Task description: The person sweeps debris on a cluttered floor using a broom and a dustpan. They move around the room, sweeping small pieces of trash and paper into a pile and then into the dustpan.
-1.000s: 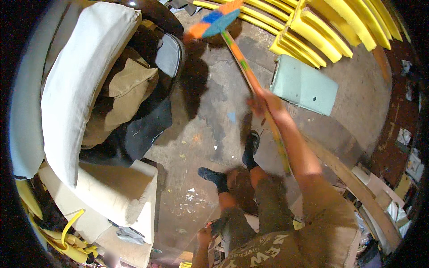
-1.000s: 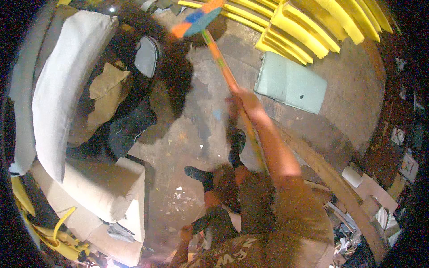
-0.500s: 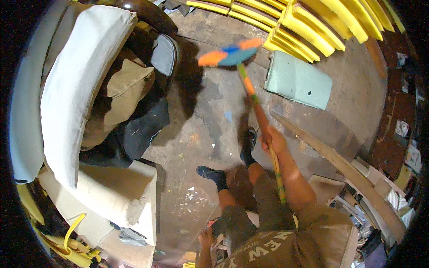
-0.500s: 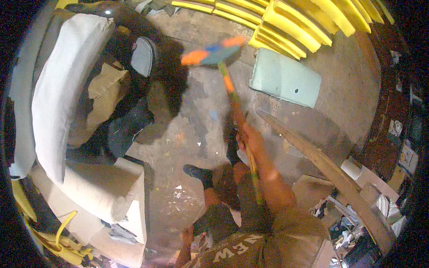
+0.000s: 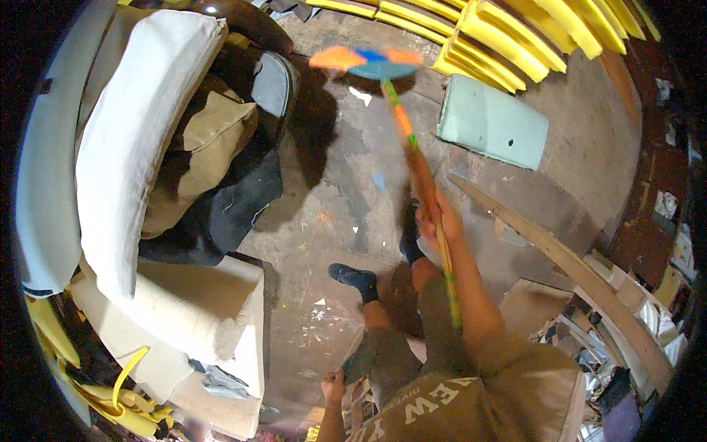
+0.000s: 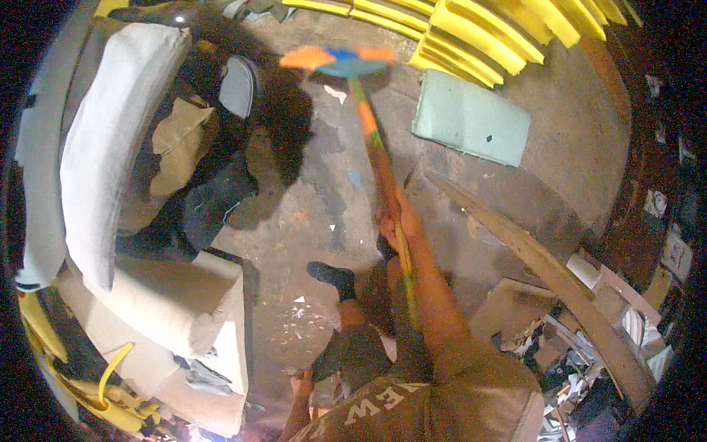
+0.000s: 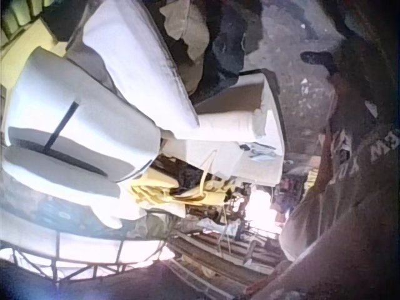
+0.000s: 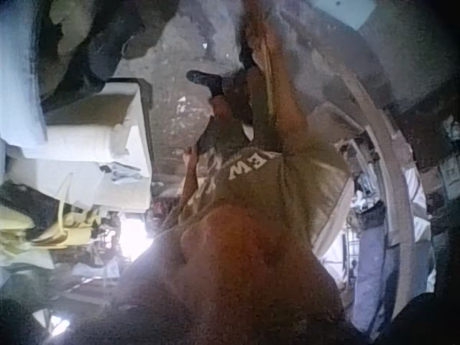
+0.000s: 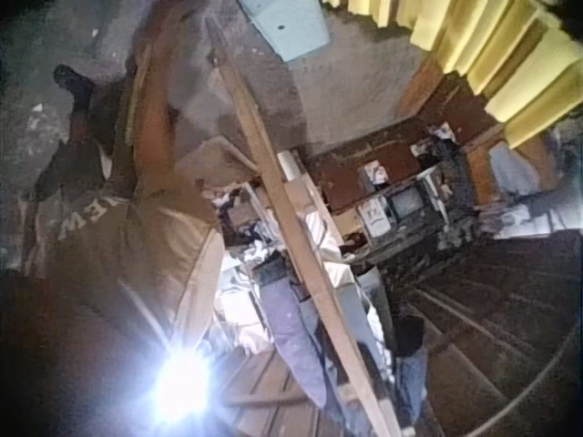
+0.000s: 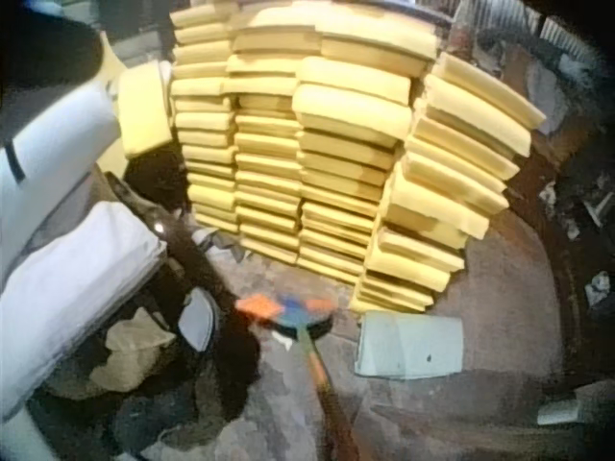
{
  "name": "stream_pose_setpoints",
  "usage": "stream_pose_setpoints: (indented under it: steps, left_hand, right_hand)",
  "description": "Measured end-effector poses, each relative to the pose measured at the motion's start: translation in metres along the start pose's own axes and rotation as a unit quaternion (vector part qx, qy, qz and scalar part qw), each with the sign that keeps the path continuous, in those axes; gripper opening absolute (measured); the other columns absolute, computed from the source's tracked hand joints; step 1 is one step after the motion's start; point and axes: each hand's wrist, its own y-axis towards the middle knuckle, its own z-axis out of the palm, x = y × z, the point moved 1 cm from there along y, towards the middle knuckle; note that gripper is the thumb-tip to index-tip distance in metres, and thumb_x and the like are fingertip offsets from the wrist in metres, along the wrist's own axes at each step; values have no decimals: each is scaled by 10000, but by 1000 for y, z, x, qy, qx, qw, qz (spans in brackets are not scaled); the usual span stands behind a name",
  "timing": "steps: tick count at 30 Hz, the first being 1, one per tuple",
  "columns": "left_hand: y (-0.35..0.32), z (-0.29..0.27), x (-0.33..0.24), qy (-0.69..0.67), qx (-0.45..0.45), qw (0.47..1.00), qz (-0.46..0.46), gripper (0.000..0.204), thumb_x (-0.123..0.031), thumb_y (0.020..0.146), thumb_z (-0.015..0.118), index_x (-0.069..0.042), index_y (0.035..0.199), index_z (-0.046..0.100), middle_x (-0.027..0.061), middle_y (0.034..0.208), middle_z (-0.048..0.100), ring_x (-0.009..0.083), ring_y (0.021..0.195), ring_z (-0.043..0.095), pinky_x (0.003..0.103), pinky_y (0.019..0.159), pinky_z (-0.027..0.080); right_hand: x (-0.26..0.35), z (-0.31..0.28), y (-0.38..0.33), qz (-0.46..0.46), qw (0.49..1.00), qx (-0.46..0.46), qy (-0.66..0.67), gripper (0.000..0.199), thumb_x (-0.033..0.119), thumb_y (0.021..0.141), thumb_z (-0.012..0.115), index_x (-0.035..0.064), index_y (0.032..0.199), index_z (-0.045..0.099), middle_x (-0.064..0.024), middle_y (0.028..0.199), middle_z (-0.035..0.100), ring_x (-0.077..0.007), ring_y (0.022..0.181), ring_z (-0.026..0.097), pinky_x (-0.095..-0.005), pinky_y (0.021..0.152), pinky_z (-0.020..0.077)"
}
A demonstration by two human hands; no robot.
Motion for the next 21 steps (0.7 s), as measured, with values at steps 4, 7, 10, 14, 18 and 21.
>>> stream_pose_setpoints:
  steps: [4,7,10,14,18,21]
  left_hand:
    - [30,-11,14,-73,16,996,-49,340,-231,761,597,3,537,492,47,534,490,95,501,436,274,451,347]
    - [17,-13,-35,-26,23,999,-26,346,-241,753,601,1,530,491,47,536,490,105,526,445,269,479,364]
    - [20,-2,36,-20,21,999,-30,324,-230,754,600,8,551,512,32,549,501,104,541,445,266,500,373]
    - [2,-18,-10,-59,7,997,-58,282,-190,764,596,26,592,542,16,601,527,100,550,447,260,510,373]
    - [12,-31,-3,-38,13,996,-81,252,-151,774,590,31,605,546,16,626,530,92,570,449,251,520,372]
    - [19,-39,15,-56,-1,998,-18,243,-143,776,589,23,605,544,13,601,518,90,570,446,252,524,370]
  right_hand:
    - [77,-9,114,-82,996,10,-23,358,455,838,436,103,851,500,-44,578,498,-108,353,396,-226,290,309]
    - [48,4,119,-80,994,-69,12,333,433,848,436,109,878,507,-53,581,521,-95,343,401,-206,312,322]
    - [3,10,29,68,992,39,96,302,422,845,451,129,890,508,-57,585,523,-91,328,395,-211,299,312]
    - [-17,0,-16,20,1000,13,-18,332,449,819,481,129,905,505,-54,583,517,-93,318,394,-219,285,307]
    - [1,1,60,3,994,-35,-105,430,525,769,513,112,890,506,-40,576,500,-96,345,404,-216,331,334]
    - [-27,-5,67,-5,977,-64,-203,451,551,748,522,112,851,511,-26,573,482,-97,379,399,-222,368,363]
